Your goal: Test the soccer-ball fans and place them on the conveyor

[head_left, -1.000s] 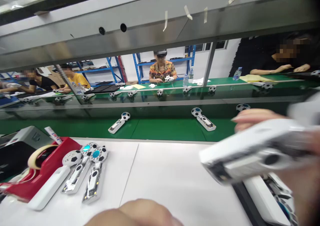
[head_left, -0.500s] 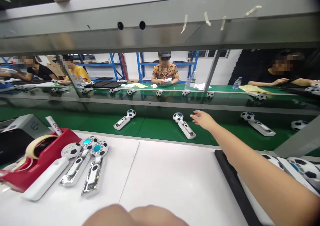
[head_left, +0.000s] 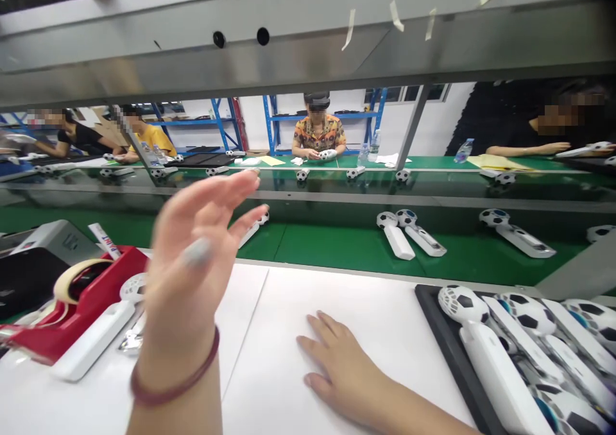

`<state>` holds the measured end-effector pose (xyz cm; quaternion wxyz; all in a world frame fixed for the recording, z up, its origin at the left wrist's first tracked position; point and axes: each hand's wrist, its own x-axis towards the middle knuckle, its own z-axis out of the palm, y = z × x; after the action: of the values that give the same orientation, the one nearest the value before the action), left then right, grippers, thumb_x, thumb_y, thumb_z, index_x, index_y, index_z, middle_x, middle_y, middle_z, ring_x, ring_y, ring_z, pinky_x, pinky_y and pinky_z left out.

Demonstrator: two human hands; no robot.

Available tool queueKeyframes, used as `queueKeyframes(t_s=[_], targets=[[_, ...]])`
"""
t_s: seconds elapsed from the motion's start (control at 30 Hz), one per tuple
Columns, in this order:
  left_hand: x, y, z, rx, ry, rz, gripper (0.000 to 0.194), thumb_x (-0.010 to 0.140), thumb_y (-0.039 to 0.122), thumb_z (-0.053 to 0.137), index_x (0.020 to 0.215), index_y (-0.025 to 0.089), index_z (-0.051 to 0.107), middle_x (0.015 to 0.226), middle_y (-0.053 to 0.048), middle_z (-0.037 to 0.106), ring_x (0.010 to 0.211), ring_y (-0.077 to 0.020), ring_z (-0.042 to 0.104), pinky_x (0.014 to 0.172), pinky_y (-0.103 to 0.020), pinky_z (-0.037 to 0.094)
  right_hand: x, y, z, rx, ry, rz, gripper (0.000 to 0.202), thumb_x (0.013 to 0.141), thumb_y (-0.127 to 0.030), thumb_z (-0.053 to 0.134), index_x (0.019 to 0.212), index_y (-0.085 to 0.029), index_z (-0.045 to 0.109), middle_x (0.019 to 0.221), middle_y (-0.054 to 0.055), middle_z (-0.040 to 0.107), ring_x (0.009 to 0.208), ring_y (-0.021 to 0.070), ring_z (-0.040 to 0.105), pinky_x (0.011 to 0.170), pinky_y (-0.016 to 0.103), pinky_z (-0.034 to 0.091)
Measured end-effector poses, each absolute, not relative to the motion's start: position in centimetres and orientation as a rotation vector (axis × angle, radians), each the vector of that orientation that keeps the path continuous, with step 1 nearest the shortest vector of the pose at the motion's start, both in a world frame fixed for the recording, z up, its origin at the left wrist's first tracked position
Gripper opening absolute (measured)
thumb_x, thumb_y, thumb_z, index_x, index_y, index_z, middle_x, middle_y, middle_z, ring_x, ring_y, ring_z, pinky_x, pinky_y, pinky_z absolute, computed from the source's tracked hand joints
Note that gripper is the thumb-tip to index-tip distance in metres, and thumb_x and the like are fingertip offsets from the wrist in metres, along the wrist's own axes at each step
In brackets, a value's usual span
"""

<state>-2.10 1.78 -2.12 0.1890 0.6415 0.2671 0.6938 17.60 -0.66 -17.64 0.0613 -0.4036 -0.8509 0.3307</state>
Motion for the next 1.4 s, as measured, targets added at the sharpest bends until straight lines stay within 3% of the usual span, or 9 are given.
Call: queueKeyframes(t_s=[0.13, 0.23, 0.33, 0.63, 0.77, 0.87, 0.97, 1.13, 1.4], targets=[[-5.5, 12.2, -6.6, 1.813, 2.024, 1.244, 0.037, 0.088, 0.028, 0.041, 0.124, 0.023, 0.044, 0.136, -0.005, 0.04, 0.127, -0.0194, 0.033, 0.105, -0.035, 0.029, 17.5, 0.1, -19.1, -1.096, -2.588, 0.849, 0.047, 0.083, -0.042, 0.047, 0.128, -0.03, 0.045, 0.145, 0.004, 0.027, 0.135, 0.0297, 0.014, 0.109, 0.047, 0.013], [-8.7, 17.3, -10.9, 1.647, 2.241, 0.899, 0.036, 0.084, 0.023, 0.051, 0.116, 0.008, 0.05, 0.127, -0.018, 0.047, 0.127, -0.0298, 0.032, 0.104, -0.049, 0.025, 17.9, 1.2, -19.2, -1.062, -2.536, 0.883, 0.041, 0.082, -0.038, 0.05, 0.122, -0.031, 0.052, 0.142, 0.0, 0.035, 0.133, 0.0268, 0.021, 0.108, 0.044, 0.018], [-11.0, 19.1, -14.0, 1.512, 2.296, 0.662, 0.032, 0.084, 0.03, 0.055, 0.111, 0.014, 0.053, 0.117, -0.011, 0.053, 0.109, -0.0254, 0.05, 0.092, -0.049, 0.04, 18.4, 2.0, -18.8, -1.05, -2.44, 0.982, 0.038, 0.081, -0.033, 0.051, 0.119, -0.029, 0.056, 0.135, 0.001, 0.043, 0.128, 0.0236, 0.031, 0.108, 0.039, 0.023], [-5.8, 20.2, -16.3, 1.194, 1.955, 0.778, 0.027, 0.085, 0.038, 0.052, 0.09, 0.012, 0.056, 0.08, -0.002, 0.058, 0.066, -0.0121, 0.056, 0.061, -0.028, 0.048, 20.6, 2.6, -16.6, -1.093, -2.063, 1.365, 0.046, 0.083, -0.035, 0.049, 0.127, -0.023, 0.048, 0.127, 0.006, 0.049, 0.111, 0.02, 0.051, 0.099, 0.034, 0.037], [-0.4, 15.8, -15.6, 1.053, 1.57, 1.048, 0.03, 0.088, 0.041, 0.038, 0.086, 0.015, 0.051, 0.061, 0.002, 0.051, 0.048, -0.0089, 0.048, 0.05, -0.023, 0.041, 20.9, 3.2, -17.0, -1.128, -1.867, 1.305, 0.064, 0.081, -0.032, 0.052, 0.139, -0.027, 0.028, 0.138, 0.007, 0.037, 0.123, 0.0215, 0.04, 0.102, 0.037, 0.033], [3.2, 10.6, -16.0, 0.976, 1.341, 1.123, 0.027, 0.083, 0.041, 0.042, 0.09, 0.016, 0.049, 0.069, -0.002, 0.057, 0.057, -0.011, 0.055, 0.057, -0.024, 0.045, 21.2, 4.3, -17.6, -1.225, -1.675, 1.165, 0.071, 0.081, -0.034, 0.05, 0.142, -0.031, 0.014, 0.145, 0.006, 0.024, 0.13, 0.0232, 0.03, 0.103, 0.042, 0.031], [6.3, 5.9, -17.8, 0.879, 1.117, 1.127, 0.042, 0.068, 0.042, 0.063, 0.098, 0.017, 0.047, 0.083, -0.006, 0.062, 0.066, -0.0157, 0.06, 0.058, -0.027, 0.047, 21.9, 5.0, -17.6, -1.26, -1.596, 1.126, 0.073, 0.081, -0.033, 0.049, 0.142, -0.034, 0.01, 0.146, 0.005, 0.02, 0.127, 0.0241, 0.034, 0.1, 0.044, 0.033], [8.3, 2.8, -20.6, 1.049, 0.897, 0.942, 0.051, 0.067, 0.044, 0.069, 0.102, 0.017, 0.043, 0.073, -0.004, 0.062, 0.065, -0.0177, 0.06, 0.065, -0.032, 0.048, 22.9, 4.9, -16.4, -1.28, -1.684, 0.982, 0.074, 0.08, -0.028, 0.051, 0.142, -0.032, 0.012, 0.142, 0.006, 0.029, 0.127, 0.025, 0.034, 0.102, 0.043, 0.031], [7.8, 3.7, -21.1, 1.078, 0.734, 0.85, 0.067, 0.066, 0.045, 0.071, 0.118, 0.021, 0.035, 0.095, -0.007, 0.06, 0.083, -0.0235, 0.06, 0.075, -0.039, 0.048, 22.8, 4.5, -16.0, -1.155, -1.619, 1.073, 0.047, 0.091, -0.033, 0.036, 0.137, -0.034, 0.03, 0.13, 0.002, 0.048, 0.113, 0.0199, 0.05, 0.097, 0.039, 0.039]])
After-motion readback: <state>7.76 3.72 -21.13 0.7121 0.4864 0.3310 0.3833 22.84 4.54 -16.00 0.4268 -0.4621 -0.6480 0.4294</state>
